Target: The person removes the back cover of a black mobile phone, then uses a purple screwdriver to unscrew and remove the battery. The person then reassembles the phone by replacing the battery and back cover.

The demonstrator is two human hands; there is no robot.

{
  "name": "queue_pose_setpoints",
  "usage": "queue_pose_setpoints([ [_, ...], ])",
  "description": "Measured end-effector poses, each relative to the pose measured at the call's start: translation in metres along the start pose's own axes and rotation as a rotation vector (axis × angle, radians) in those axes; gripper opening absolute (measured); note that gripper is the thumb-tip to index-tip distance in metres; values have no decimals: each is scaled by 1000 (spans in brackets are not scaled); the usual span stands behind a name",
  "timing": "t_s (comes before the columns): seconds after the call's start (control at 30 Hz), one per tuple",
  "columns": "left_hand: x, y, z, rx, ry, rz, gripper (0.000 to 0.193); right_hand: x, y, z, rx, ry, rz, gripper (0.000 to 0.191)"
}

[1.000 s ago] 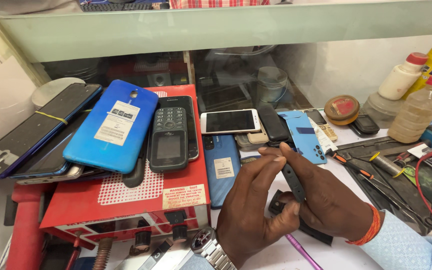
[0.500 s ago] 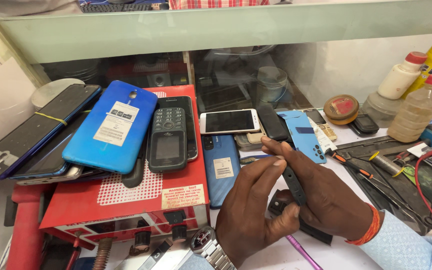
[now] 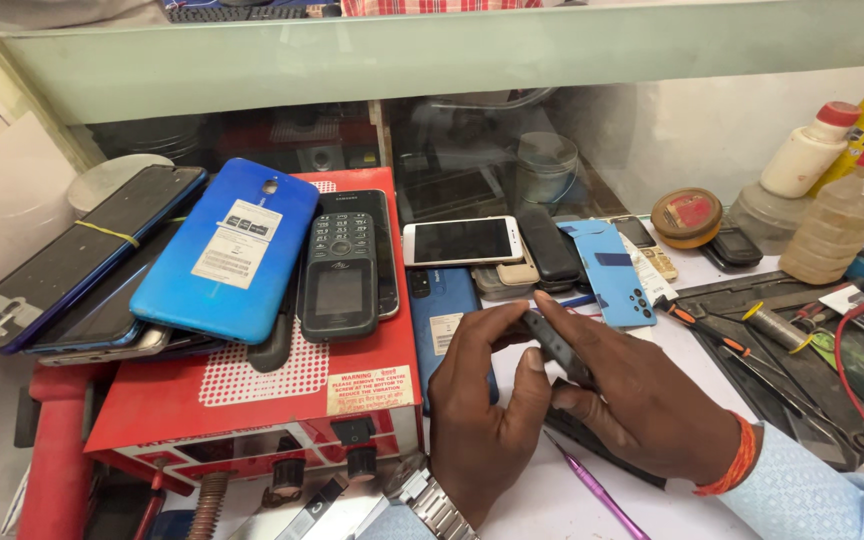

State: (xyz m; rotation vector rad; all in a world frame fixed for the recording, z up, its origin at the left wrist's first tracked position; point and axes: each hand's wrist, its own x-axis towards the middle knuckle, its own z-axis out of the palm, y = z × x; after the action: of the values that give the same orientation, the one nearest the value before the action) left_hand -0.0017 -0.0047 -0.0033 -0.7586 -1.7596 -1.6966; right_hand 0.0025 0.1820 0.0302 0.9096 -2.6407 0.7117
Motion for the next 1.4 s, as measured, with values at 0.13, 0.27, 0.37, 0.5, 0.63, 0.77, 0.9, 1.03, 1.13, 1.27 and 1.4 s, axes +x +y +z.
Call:
queue_pose_setpoints([
  [0.13,3,0,0,-23,-6,-29,43,0,3,3,12,47,-86,76],
  [0.27,6,2,2,3,-22,-28,53,-2,5,3,11,71,-50,73],
  [0.37,7,3,3,25,-37,-50,60,-1,3,2,33,72,5,71],
  [0.5,8,1,6,-56,-31,-135,61,5,-4,-3,44,38,85,78],
  [0.63,10,-7,12,-192,51,-343,57,12,-17,-8,55,-101,370,87],
  [0.77,13,-15,12,-348,134,-521,54,13,-22,-8,184,-91,415,88],
  [0.9,13,-17,12,-401,151,-545,53,11,-13,-4,343,44,213,78],
  [1.03,13,-17,13,-389,135,-576,52,6,-2,2,186,87,104,60],
  [1.13,12,-17,14,-392,102,-602,51,4,1,6,156,86,108,52],
  [1.27,12,-16,17,-421,56,-631,60,5,2,4,194,91,117,49],
  [1.4,11,-16,19,-489,52,-621,59,9,-2,0,325,-3,391,38],
])
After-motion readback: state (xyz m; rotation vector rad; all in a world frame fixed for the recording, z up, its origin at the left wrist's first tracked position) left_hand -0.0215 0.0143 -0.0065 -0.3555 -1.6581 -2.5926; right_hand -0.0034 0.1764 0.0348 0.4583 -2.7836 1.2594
